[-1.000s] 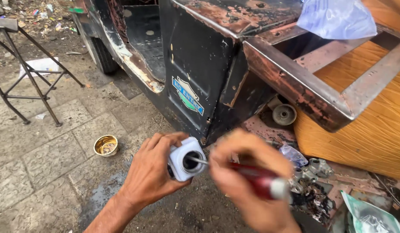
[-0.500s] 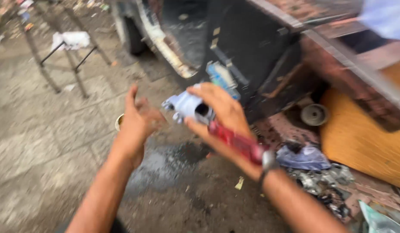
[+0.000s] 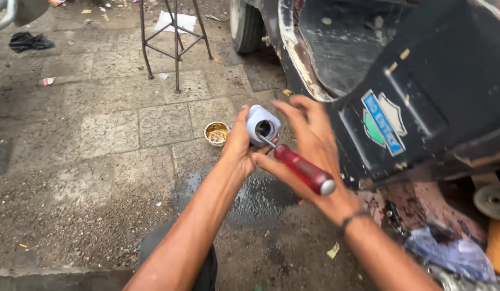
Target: Repairing a vehicle by cleaning and inspecting a fluid reservoir using a screwdriver and rags.
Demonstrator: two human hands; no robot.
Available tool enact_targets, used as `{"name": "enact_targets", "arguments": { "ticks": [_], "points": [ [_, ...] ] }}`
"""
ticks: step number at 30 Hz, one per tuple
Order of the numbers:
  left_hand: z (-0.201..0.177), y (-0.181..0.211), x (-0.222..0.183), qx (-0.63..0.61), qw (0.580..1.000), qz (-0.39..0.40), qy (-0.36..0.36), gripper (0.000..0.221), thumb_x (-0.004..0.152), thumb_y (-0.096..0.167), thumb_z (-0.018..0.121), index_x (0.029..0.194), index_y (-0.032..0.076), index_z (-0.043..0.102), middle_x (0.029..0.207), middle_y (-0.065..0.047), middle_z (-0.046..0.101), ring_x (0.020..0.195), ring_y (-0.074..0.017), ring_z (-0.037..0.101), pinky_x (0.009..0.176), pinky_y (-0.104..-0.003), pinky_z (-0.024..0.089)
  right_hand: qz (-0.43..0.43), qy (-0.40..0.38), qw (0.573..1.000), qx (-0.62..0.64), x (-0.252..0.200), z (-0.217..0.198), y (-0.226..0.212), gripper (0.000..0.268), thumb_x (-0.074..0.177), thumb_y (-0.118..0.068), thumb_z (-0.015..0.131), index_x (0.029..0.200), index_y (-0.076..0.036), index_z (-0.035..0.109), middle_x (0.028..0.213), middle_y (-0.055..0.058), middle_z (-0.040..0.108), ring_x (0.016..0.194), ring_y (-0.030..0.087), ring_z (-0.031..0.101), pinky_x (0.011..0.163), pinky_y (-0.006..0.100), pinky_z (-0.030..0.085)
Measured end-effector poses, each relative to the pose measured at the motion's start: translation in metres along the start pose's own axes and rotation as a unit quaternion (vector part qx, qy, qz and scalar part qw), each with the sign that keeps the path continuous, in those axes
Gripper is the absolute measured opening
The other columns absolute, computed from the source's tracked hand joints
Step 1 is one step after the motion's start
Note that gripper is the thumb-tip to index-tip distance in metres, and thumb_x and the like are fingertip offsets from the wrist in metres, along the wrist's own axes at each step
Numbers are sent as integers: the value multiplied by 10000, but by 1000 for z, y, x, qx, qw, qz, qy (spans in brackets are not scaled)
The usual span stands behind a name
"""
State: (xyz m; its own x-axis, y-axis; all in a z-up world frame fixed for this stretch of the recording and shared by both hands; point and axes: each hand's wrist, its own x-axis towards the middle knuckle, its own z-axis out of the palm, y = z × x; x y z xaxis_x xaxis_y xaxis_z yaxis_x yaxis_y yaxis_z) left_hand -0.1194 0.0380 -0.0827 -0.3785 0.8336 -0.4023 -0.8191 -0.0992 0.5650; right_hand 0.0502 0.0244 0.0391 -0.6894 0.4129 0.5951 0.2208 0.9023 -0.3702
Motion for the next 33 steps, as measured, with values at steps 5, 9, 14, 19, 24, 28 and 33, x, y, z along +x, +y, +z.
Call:
{"name": "enact_targets", "arguments": {
  "ticks": [5, 9, 14, 19, 24, 28, 33],
  "points": [
    [-8, 16, 12, 2, 999, 0, 54, 511, 925, 575, 538, 1171, 135, 617, 1050, -109, 694, 876, -240, 705, 675, -393, 648, 72, 21, 995, 67, -13, -6, -2, 283, 853, -262, 848, 1091, -141, 752, 1058, 71, 704, 968, 188, 713, 834, 321, 601],
    [-2, 35, 8, -25, 999, 7, 27, 578, 961, 509, 465, 1210, 8, 612, 1026, -196, 695, 887, -296, 728, 723, -453, 679, 74, 2, 990, 122, -10, -20, -13, 281, 796, -136, 823, 1068, -86, 776, 1072, 75, 711, 973, 204, 726, 818, 322, 601],
    [-13, 32, 17, -49, 998, -13, 35, 695, 993, 605, 327, 1229, 2, 579, 1003, -215, 662, 848, -309, 704, 719, -475, 662, 39, 13, 995, 88, -20, -26, -26, 305, 804, -121, 802, 1103, -75, 763, 1145, 81, 737, 980, 224, 760, 827, 333, 614],
    [-15, 35, 16, -46, 998, -7, 36, 654, 1040, 546, 293, 1217, -2, 602, 1005, -220, 684, 814, -315, 732, 705, -464, 660, -14, 7, 997, 71, -19, -44, -53, 292, 865, -102, 758, 1141, -47, 679, 1152, 128, 738, 956, 308, 754, 763, 359, 610],
    [-15, 24, 14, -35, 999, -2, -3, 643, 1031, 526, 270, 1168, -2, 611, 939, -203, 679, 777, -327, 714, 647, -458, 644, 9, 0, 998, 63, -15, -48, -53, 247, 892, -139, 743, 1110, -44, 677, 1047, 130, 738, 888, 323, 737, 735, 389, 591],
    [-25, 9, 36, -27, 997, 39, -63, 479, 1050, 412, 304, 1192, 31, 559, 957, -199, 671, 791, -328, 708, 668, -489, 663, 60, -46, 997, 25, -10, -39, -50, 203, 920, -154, 697, 1103, -66, 709, 1000, 127, 743, 863, 327, 723, 730, 412, 566],
    [-10, 14, 4, 76, 997, -10, 31, 563, 1043, 522, 277, 1241, 73, 551, 1020, -171, 683, 834, -287, 727, 693, -515, 659, 44, -162, 962, -214, 7, -27, -37, 159, 860, -124, 664, 994, -71, 730, 882, 143, 743, 835, 329, 736, 661, 456, 586]
  ]
}}
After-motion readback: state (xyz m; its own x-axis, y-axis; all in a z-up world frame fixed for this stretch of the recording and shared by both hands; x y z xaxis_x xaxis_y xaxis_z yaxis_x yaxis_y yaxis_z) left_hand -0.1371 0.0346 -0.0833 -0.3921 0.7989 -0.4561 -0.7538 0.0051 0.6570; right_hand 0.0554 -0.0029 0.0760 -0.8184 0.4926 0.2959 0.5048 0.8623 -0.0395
